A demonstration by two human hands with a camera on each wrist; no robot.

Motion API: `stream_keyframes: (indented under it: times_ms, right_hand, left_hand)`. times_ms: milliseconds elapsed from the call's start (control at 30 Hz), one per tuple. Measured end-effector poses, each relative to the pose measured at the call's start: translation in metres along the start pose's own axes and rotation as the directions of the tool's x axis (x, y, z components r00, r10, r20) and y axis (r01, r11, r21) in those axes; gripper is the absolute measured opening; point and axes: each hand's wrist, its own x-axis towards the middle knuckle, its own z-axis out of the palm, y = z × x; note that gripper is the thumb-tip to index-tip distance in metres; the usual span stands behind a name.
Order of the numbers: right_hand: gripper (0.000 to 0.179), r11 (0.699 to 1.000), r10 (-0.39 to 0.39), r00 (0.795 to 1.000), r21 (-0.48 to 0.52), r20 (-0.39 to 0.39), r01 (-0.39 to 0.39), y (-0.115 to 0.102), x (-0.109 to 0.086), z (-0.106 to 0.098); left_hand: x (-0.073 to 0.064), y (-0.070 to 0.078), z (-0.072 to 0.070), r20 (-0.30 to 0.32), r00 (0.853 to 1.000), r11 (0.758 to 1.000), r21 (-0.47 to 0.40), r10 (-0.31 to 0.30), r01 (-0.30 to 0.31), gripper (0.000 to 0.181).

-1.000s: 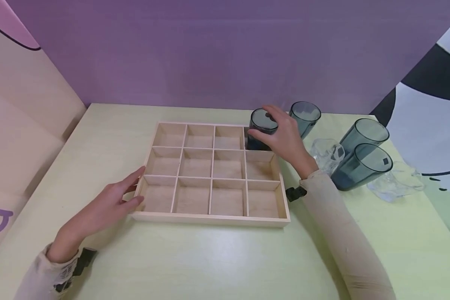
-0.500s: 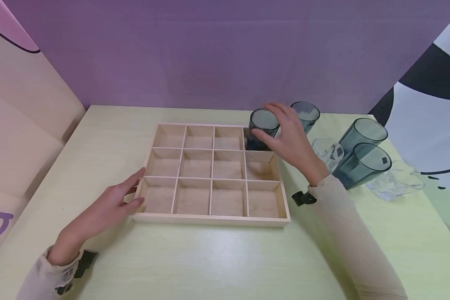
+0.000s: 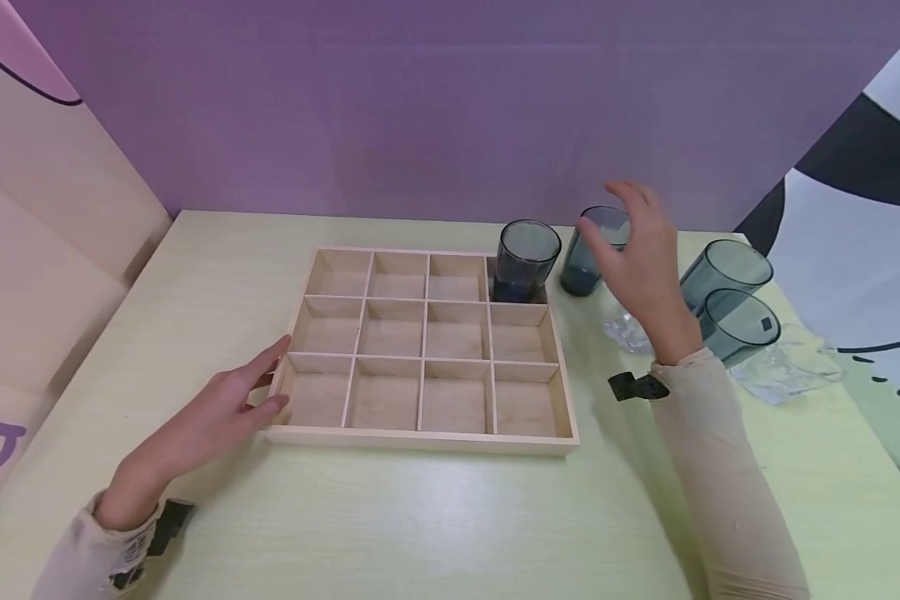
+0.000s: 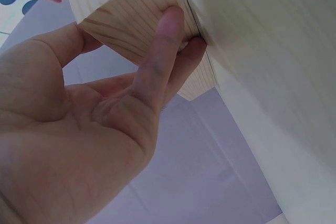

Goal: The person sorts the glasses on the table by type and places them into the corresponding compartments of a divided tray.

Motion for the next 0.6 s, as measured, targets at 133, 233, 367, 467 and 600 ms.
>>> stream_keyframes:
  times_ms: [133,233,367,467,600]
  right_hand:
    - [0.05,0.999,0.037,0.997,-0.01,-0.062,-0.038,0.011,0.006,-0.01]
    - [0.051,0.997,0.081,0.994,-0.008,-0.073,-0.082,0.019,0.007,-0.013]
    - [0.055,0.992,0.126,0.992,-0.007,-0.026,-0.126,0.026,0.003,-0.006]
    - [0.057,0.993,0.12,0.993,-0.006,-0.005,-0.12,0.031,0.002,-0.001]
    - [0.06,0.993,0.118,0.993,-0.017,0.028,-0.117,0.036,0.001,0.002]
  left_hand:
    - [0.0,0.001,0.0,-0.001,1.0,1.0,-0.007,0.005,-0.005,0.071]
    - [-0.001,0.001,0.001,0.001,1.0,1.0,-0.007,-0.003,0.003,0.072]
    - [-0.004,0.001,0.0,-0.005,1.0,1.0,0.006,-0.012,0.012,0.072]
    - [-0.005,0.0,-0.001,-0.008,1.0,1.0,0.008,-0.005,0.005,0.072]
    - [-0.003,-0.002,0.001,-0.006,1.0,1.0,0.003,-0.003,0.003,0.072]
